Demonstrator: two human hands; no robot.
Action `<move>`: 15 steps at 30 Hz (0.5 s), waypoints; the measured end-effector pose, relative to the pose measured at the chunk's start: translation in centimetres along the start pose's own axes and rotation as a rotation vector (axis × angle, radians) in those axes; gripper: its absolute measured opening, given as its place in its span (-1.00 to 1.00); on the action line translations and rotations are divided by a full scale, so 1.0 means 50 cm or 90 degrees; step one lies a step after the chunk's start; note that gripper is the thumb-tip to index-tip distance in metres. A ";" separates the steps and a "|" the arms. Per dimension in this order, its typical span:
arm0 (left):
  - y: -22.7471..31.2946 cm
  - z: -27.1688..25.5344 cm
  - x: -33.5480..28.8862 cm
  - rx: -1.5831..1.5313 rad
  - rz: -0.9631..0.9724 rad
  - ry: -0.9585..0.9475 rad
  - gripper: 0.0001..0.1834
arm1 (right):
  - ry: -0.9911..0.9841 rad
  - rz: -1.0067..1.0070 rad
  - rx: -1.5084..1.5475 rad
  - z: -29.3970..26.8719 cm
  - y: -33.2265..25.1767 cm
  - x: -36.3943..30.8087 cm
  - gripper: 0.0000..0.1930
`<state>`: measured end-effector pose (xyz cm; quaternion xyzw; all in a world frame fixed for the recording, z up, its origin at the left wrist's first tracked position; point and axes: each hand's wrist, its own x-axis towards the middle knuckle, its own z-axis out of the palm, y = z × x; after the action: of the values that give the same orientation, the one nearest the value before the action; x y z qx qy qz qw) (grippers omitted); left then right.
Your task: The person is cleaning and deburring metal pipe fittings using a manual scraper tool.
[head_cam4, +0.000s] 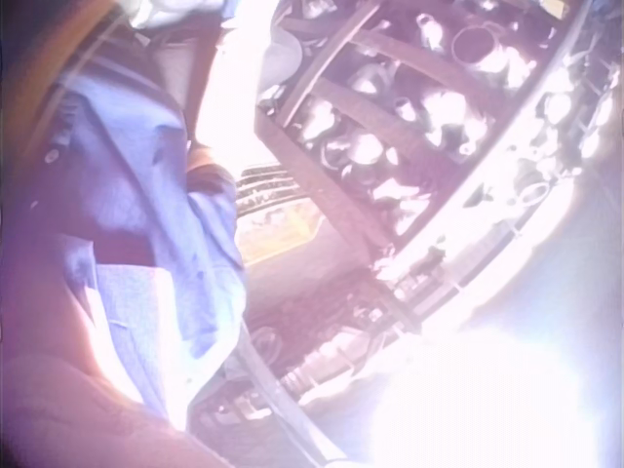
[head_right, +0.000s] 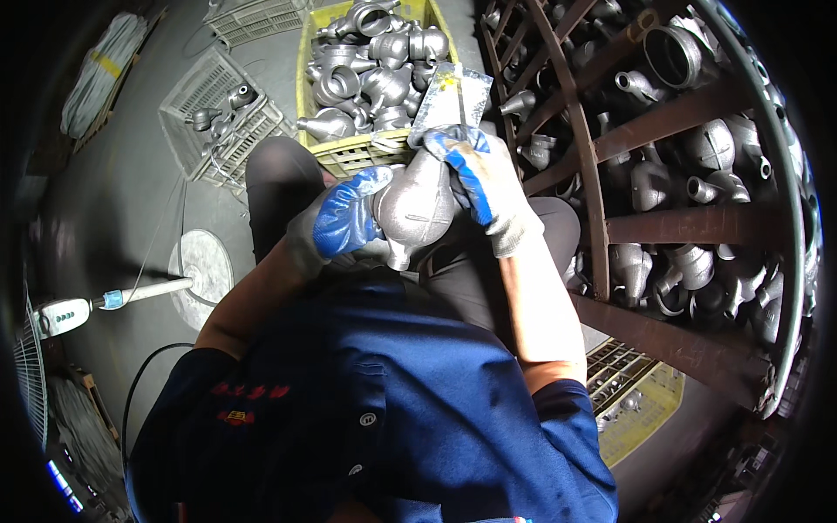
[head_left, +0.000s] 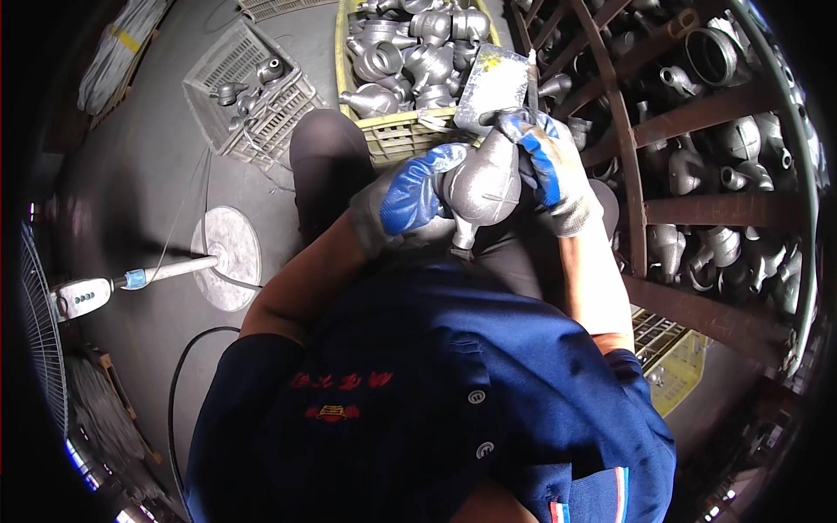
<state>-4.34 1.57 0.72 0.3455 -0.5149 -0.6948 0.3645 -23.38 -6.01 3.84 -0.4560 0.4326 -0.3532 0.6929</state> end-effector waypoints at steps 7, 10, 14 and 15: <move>0.010 0.033 0.016 -0.062 0.296 0.050 -0.45 | -0.011 0.055 0.126 -0.016 0.009 0.021 -0.80; -0.010 0.030 0.021 0.157 0.336 0.135 -0.45 | 0.037 0.023 0.159 -0.011 0.026 0.022 -0.81; 0.016 0.038 0.015 -0.777 -0.056 0.046 -0.43 | 0.001 0.023 0.127 -0.017 0.031 0.020 -0.83; 0.017 0.033 0.016 -0.777 -0.057 0.045 -0.43 | 0.002 0.022 0.128 -0.016 0.028 0.017 -0.83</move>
<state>-6.00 1.46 1.81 0.1188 0.0034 -0.8670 0.4839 -23.67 -6.58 2.09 -0.3760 0.4039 -0.3832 0.7407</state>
